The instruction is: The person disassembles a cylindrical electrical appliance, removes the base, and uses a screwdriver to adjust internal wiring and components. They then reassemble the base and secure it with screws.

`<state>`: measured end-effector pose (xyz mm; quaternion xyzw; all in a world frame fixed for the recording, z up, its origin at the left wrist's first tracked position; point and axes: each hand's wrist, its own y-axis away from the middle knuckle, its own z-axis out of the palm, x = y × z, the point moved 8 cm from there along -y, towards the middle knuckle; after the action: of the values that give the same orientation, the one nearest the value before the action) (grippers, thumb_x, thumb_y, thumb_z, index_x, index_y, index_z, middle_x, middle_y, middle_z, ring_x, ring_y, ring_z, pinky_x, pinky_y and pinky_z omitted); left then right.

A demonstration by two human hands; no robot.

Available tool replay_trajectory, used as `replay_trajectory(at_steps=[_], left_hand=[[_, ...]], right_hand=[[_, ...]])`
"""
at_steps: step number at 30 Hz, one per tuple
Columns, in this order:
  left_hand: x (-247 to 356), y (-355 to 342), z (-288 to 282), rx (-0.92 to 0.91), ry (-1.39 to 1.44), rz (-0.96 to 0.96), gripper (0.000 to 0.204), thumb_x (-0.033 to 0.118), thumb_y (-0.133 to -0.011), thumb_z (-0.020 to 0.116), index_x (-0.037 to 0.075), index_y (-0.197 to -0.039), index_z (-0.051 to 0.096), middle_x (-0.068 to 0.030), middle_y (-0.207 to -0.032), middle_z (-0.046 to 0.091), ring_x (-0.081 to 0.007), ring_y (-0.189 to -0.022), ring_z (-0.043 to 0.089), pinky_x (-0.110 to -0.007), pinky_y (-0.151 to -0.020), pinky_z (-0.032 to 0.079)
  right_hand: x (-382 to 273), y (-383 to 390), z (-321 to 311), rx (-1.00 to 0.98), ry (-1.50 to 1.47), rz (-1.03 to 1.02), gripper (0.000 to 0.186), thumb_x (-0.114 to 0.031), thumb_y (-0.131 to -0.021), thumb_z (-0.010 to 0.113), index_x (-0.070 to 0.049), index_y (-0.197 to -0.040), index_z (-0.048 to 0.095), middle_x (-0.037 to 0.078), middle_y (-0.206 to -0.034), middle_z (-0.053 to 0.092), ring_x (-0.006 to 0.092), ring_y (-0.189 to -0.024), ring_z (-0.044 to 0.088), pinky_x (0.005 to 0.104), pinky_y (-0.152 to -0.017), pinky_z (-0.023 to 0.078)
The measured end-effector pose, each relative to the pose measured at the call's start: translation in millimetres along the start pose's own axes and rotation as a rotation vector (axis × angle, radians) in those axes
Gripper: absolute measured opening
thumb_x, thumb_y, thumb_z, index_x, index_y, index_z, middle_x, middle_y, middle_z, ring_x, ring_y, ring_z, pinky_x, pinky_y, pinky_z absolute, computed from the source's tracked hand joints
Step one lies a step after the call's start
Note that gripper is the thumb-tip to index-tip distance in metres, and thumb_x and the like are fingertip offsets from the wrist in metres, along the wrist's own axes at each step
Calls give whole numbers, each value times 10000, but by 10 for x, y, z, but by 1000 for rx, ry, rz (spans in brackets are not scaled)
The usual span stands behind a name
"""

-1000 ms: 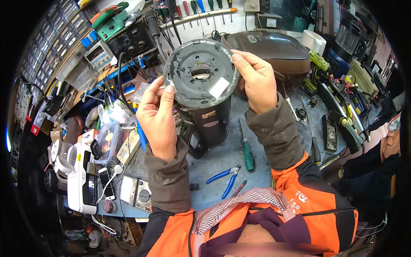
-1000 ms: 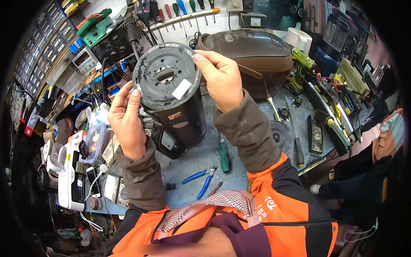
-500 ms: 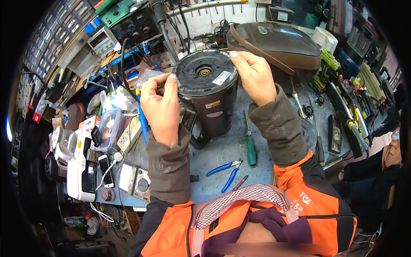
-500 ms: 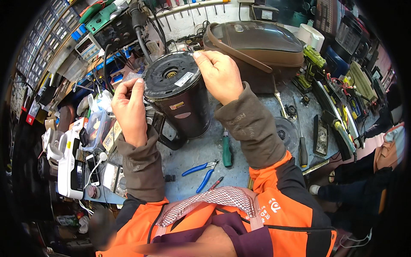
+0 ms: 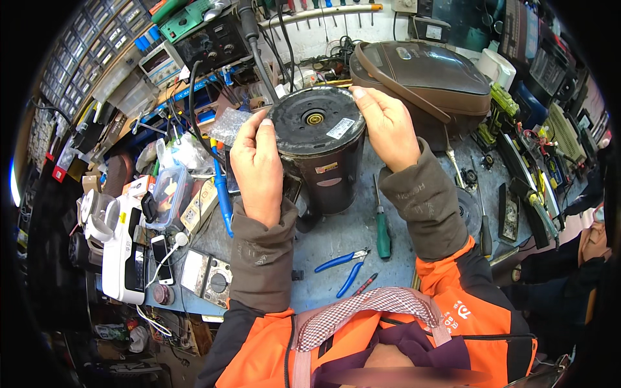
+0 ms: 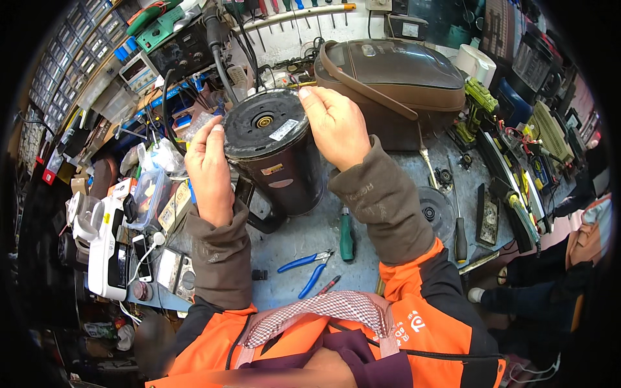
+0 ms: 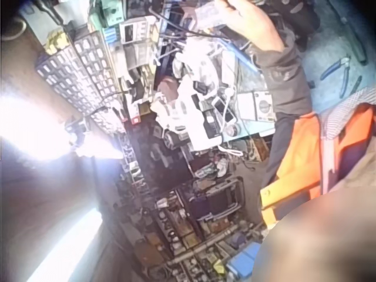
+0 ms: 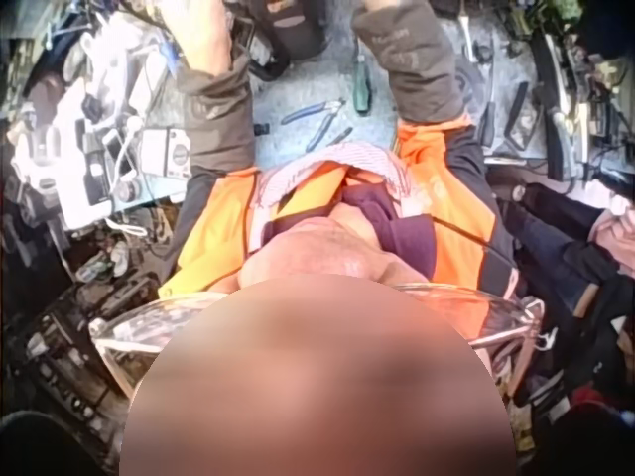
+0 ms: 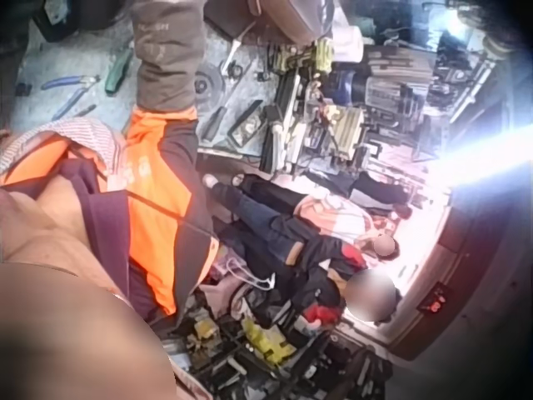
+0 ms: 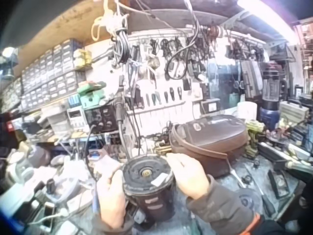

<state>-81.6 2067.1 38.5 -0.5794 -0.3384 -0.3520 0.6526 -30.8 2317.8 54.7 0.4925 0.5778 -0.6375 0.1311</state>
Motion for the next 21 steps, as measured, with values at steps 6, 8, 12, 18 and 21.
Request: replay_trajectory(at_steps=[6, 8, 12, 18, 21], left_hand=[[41, 13, -3, -11, -15, -29, 357, 163, -1146, 600, -106, -1357, 706, -60, -1081, 738, -74, -930, 611, -237, -813, 501], [39, 17, 9, -19, 16, -15, 367, 175, -1156, 596, -108, -1364, 702, -64, -1083, 741, -75, -939, 615, -235, -823, 504], [70, 21, 60, 1, 86, -50, 371, 185, -1164, 596, -101, -1380, 692, 29, -925, 651, -22, -813, 528, -209, -706, 422], [-25, 17, 42, -7, 163, -127, 356, 161, -1156, 600, -89, -1396, 679, 110, -810, 492, 17, -704, 385, -211, -610, 287], [-89, -1, 42, 4, 209, -155, 355, 146, -1151, 596, -94, -1403, 671, 105, -822, 516, 14, -710, 402, -208, -616, 305]], right_hand=[[-30, 17, 24, -21, -9, 15, 412, -245, -1155, 589, 94, -1348, 719, 142, -1216, 790, 153, -1127, 685, 294, -1026, 519], [-30, 10, 23, -2, -24, 5, 397, -249, -1142, 601, 75, -1332, 731, 169, -1192, 798, 194, -1101, 715, 314, -1002, 537], [34, 14, 25, 50, -49, -14, 372, -269, -1116, 638, 34, -1299, 753, 215, -1110, 814, 254, -1020, 769, 350, -944, 570], [74, 0, 104, 52, -194, 2, 379, -256, -1119, 638, 57, -1311, 730, 175, -1102, 809, 191, -1030, 729, 332, -956, 556], [89, 36, 138, 29, -258, 28, 376, -228, -1118, 629, 72, -1330, 710, 159, -1139, 803, 176, -1059, 712, 326, -973, 549]])
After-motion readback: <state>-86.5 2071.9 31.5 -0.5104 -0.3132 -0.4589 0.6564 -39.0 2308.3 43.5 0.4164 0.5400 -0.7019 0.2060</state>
